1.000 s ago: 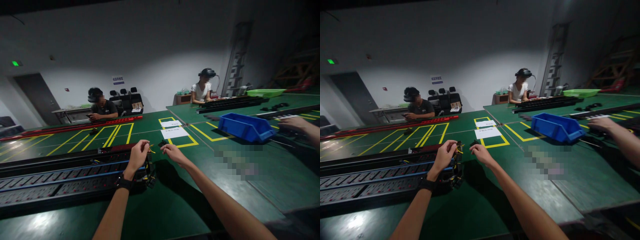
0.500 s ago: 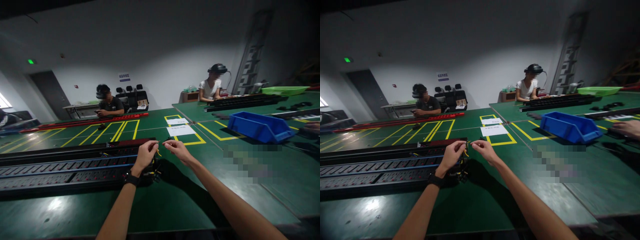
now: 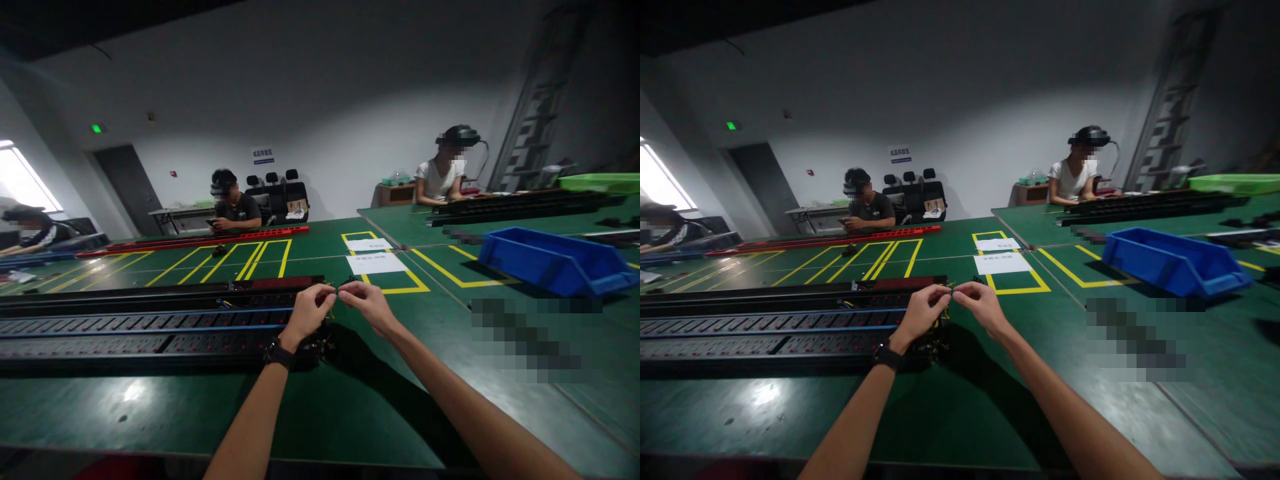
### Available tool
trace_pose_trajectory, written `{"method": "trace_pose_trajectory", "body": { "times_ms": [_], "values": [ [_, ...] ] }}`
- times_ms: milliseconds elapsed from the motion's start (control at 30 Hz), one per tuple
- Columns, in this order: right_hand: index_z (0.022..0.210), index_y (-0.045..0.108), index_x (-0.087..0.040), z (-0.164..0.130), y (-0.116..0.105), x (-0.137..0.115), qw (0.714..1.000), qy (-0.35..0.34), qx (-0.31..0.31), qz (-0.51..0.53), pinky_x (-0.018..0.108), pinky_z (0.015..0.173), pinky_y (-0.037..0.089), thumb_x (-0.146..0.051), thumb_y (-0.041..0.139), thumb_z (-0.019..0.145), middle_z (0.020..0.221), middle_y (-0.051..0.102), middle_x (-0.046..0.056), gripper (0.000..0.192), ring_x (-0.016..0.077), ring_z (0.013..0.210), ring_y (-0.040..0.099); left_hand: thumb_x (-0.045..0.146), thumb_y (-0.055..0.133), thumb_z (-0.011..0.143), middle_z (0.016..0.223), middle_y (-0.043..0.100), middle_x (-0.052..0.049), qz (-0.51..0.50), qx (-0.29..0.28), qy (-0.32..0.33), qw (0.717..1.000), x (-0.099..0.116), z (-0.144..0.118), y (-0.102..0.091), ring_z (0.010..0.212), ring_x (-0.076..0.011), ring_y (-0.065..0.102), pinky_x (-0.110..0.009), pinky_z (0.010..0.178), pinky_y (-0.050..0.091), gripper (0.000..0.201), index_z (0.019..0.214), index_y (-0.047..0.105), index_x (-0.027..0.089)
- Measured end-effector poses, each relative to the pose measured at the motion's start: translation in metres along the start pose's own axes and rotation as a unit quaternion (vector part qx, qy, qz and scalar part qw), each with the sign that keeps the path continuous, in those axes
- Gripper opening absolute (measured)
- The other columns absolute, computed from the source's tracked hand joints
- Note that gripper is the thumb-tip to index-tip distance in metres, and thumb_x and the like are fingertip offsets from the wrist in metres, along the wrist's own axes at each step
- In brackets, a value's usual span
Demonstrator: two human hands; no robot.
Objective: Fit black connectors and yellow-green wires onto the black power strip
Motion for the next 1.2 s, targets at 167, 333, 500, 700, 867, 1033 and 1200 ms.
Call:
{"method": "trace_pose_trajectory", "body": {
  "times_ms": [167,333,500,700,867,1033,1200],
  "values": [
    [0.086,0.078,-0.018,-0.0011,0.003,-0.0005,1.0,0.008,-0.007,0.021,0.032,0.064,0.047,-0.05,0.087,0.065,0.073,0.072,0.005,0.04,0.0171,0.067,0.059,0.032,0.065,0.093,0.1,0.078,-0.007,-0.008,-0.01,0.002,1.0,0.0043,-0.0001,-0.0001,0.089,-0.019,0.073,-0.03,0.081,0.057,0.022,0.106,0.074,0.017],
    [0.087,0.079,-0.017,-0.0008,0.0032,0.002,1.0,0.006,-0.002,0.013,0.032,0.065,0.048,-0.051,0.086,0.067,0.072,0.072,0.006,0.04,0.0179,0.067,0.06,0.032,0.064,0.094,0.099,0.078,-0.007,-0.022,-0.008,0.005,1.0,0.007,-0.0003,-0.0006,0.09,-0.0185,0.073,-0.029,0.082,0.057,0.021,0.104,0.074,0.016],
    [0.085,0.079,-0.018,-0.0014,0.0036,0.0043,1.0,-0.011,0.014,-0.009,0.033,0.069,0.051,-0.05,0.086,0.066,0.078,0.075,0.007,0.037,0.0205,0.073,0.064,0.032,0.065,0.093,0.098,0.078,-0.007,-0.014,0.0,-0.002,1.0,0.0058,0.0002,-0.0018,0.088,-0.0185,0.073,-0.028,0.08,0.057,0.021,0.102,0.074,0.016],
    [0.085,0.079,-0.018,-0.0033,0.0068,0.0054,1.0,-0.005,0.023,0.005,0.033,0.065,0.05,-0.051,0.085,0.068,0.074,0.073,0.006,0.038,0.0187,0.068,0.061,0.032,0.064,0.092,0.094,0.078,-0.007,-0.026,-0.001,-0.008,1.0,0.0068,0.0005,-0.0025,0.083,-0.0178,0.071,-0.028,0.077,0.056,0.021,0.1,0.073,0.015],
    [0.085,0.078,-0.018,-0.0035,0.0056,0.006,0.999,0.003,0.035,0.02,0.032,0.062,0.049,-0.052,0.086,0.066,0.072,0.071,0.005,0.04,0.0175,0.065,0.059,0.031,0.064,0.091,0.095,0.078,-0.007,-0.044,-0.001,-0.016,0.999,0.0016,0.0007,-0.0017,0.084,-0.0177,0.071,-0.029,0.079,0.056,0.02,0.099,0.072,0.016],
    [0.084,0.078,-0.018,-0.0036,0.0054,0.007,0.999,0.006,0.033,0.003,0.031,0.064,0.049,-0.051,0.087,0.065,0.074,0.072,0.006,0.038,0.0182,0.068,0.061,0.033,0.064,0.091,0.095,0.077,-0.007,-0.034,-0.01,-0.01,0.999,0.0,0.0007,-0.0019,0.085,-0.018,0.071,-0.029,0.079,0.057,0.02,0.1,0.072,0.016],
    [0.083,0.077,-0.018,-0.0049,0.0074,0.0055,1.0,0.007,0.02,0.002,0.031,0.065,0.049,-0.051,0.088,0.064,0.072,0.072,0.005,0.039,0.0178,0.068,0.061,0.034,0.064,0.092,0.095,0.077,-0.007,-0.034,-0.015,-0.01,0.999,0.0016,0.0,-0.0016,0.085,-0.018,0.071,-0.029,0.08,0.057,0.02,0.1,0.071,0.016]
  ]
}}
Point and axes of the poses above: each hand's wrist, its own z-axis towards the middle knuckle, its own y-axis out of the palm, x = y × z, the point moved 5 cm from there along z, towards the middle knuckle
